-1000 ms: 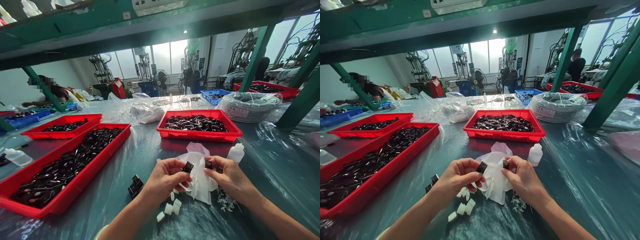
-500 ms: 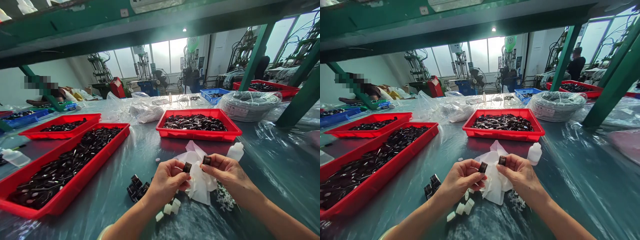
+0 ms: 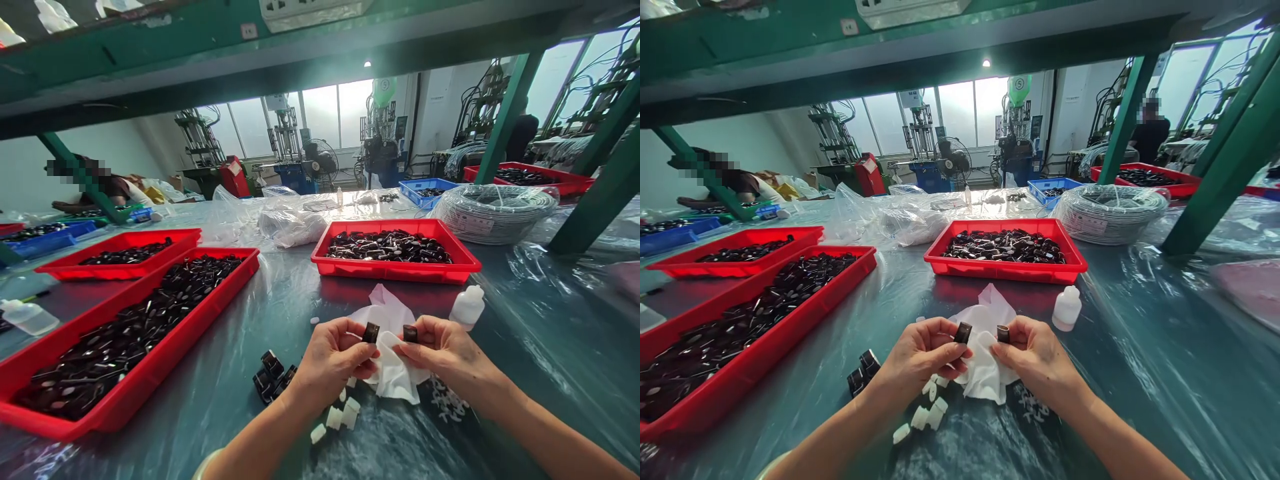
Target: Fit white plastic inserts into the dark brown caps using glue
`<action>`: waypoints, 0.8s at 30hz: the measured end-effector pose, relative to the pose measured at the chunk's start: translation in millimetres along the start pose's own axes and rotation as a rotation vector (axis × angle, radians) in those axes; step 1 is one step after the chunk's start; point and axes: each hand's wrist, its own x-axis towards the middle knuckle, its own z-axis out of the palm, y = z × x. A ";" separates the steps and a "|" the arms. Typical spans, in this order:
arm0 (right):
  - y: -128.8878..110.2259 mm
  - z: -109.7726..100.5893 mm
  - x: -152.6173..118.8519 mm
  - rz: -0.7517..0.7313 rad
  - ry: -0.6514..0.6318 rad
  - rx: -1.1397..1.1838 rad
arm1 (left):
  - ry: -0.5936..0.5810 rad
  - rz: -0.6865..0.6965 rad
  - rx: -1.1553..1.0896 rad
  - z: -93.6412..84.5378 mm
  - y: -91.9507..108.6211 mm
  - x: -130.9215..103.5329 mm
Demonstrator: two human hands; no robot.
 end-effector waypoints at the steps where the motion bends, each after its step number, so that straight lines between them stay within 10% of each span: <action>1: -1.4 0.0 -0.3 -0.013 0.009 0.019 | 0.002 -0.007 -0.001 0.3 -0.2 0.3; 11: -17.8 7.3 -13.9 0.017 -0.088 0.563 | -0.027 0.031 0.015 9.2 -8.1 0.5; 16: -11.3 12.4 -15.6 -0.026 -0.225 0.481 | -0.083 0.053 -0.033 15.2 -9.9 -2.8; 24: -7.8 16.0 -16.1 -0.051 -0.108 0.354 | -0.115 0.101 -0.039 20.2 -8.6 -7.4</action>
